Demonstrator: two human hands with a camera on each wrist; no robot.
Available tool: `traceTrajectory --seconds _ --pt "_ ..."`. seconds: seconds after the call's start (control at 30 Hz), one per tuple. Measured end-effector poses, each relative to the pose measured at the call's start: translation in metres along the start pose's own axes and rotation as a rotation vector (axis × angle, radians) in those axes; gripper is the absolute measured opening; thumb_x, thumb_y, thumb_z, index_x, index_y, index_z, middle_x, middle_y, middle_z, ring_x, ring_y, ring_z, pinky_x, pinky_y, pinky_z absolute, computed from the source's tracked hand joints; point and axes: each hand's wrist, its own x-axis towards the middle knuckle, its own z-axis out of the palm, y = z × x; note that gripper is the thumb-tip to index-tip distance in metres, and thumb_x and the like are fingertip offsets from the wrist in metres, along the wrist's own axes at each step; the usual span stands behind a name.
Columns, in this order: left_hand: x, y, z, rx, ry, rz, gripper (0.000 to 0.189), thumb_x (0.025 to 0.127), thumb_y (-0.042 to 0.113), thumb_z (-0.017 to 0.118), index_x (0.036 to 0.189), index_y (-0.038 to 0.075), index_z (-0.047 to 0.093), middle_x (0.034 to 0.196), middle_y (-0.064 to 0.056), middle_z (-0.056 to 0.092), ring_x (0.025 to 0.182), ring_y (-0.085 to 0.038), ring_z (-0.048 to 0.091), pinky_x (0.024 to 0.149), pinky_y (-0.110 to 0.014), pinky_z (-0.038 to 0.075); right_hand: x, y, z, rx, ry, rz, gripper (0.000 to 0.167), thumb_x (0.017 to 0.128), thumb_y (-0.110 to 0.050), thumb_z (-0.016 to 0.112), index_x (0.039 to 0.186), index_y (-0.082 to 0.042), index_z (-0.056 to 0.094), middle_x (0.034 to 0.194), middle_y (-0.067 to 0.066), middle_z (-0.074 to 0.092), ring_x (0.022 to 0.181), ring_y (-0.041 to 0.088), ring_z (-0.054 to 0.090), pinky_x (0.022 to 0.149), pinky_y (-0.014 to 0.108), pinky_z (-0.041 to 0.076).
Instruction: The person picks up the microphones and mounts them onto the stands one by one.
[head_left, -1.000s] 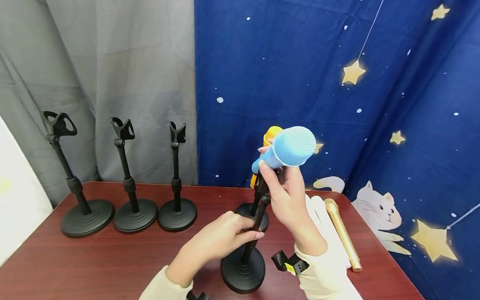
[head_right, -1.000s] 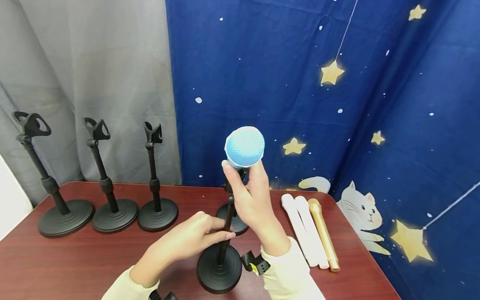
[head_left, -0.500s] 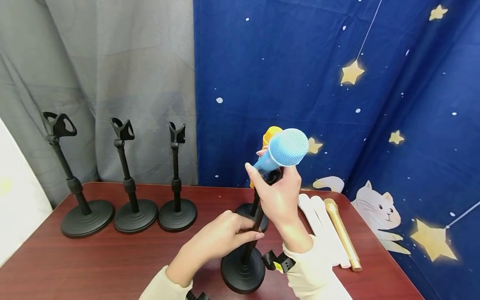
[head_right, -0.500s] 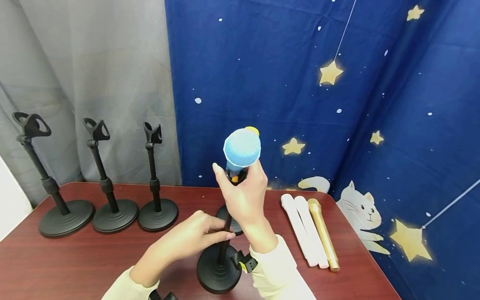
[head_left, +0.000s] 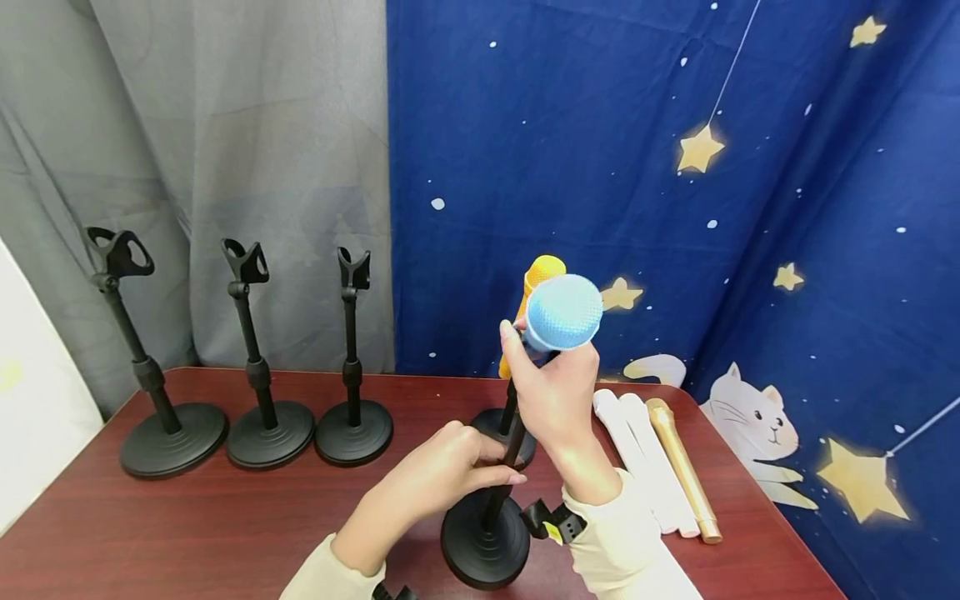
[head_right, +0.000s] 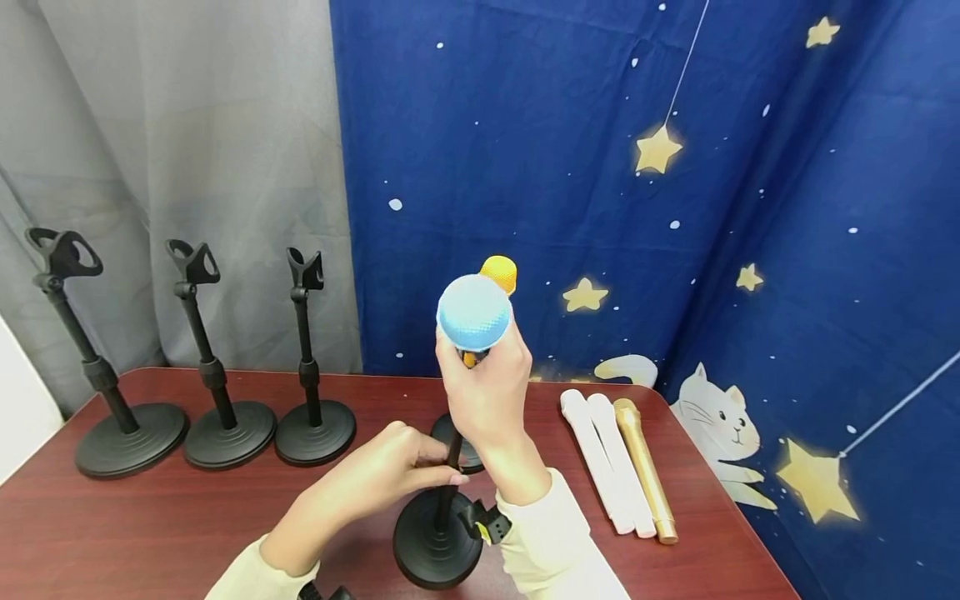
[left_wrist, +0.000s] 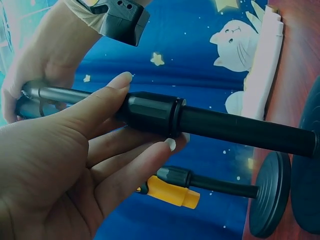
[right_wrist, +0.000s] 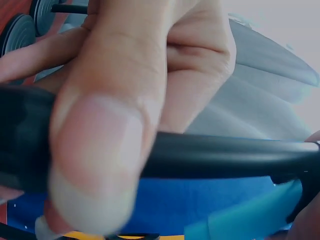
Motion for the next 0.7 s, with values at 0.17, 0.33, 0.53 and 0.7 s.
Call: traceTrajectory --seconds 0.17,0.33,0.53,0.7 --pt "-0.0010 0.0003 -0.0004 0.019 -0.008 -0.001 0.019 0.092 0.028 0.074 0.081 0.013 0.078 0.064 0.003 0.069 0.057 0.007 0.048 0.055 -0.012 0.046 0.0020 -0.0014 -0.0009 -0.033 0.005 0.028 0.026 0.089 -0.013 0.077 0.106 0.000 0.062 0.092 0.011 0.069 0.083 0.015 0.066 0.075 0.021 0.056" --pt "-0.0009 0.0000 0.0004 0.037 0.008 0.023 0.020 0.092 0.029 0.073 0.082 0.013 0.078 0.066 0.001 0.071 0.058 0.008 0.050 0.055 -0.012 0.044 0.0033 -0.0022 -0.0004 -0.065 0.014 0.038 0.025 0.090 -0.016 0.077 0.105 -0.003 0.063 0.092 0.008 0.070 0.083 0.015 0.066 0.078 0.022 0.056" --pt "-0.0007 -0.0005 0.0006 0.055 0.019 0.049 0.020 0.092 0.029 0.074 0.080 0.013 0.077 0.063 0.004 0.067 0.058 0.008 0.047 0.054 -0.011 0.041 0.0040 -0.0035 0.0018 -0.059 0.040 0.061 0.028 0.086 -0.019 0.081 0.103 -0.005 0.064 0.091 0.006 0.071 0.083 0.016 0.067 0.078 0.024 0.056" --pt "-0.0005 -0.0015 0.0005 0.104 0.038 0.090 0.022 0.091 0.030 0.074 0.077 0.013 0.075 0.060 0.011 0.061 0.057 0.008 0.044 0.054 -0.011 0.039 0.0045 -0.0043 0.0033 -0.061 0.050 0.061 0.028 0.085 -0.020 0.082 0.103 -0.006 0.065 0.090 0.006 0.072 0.082 0.016 0.069 0.078 0.027 0.057"
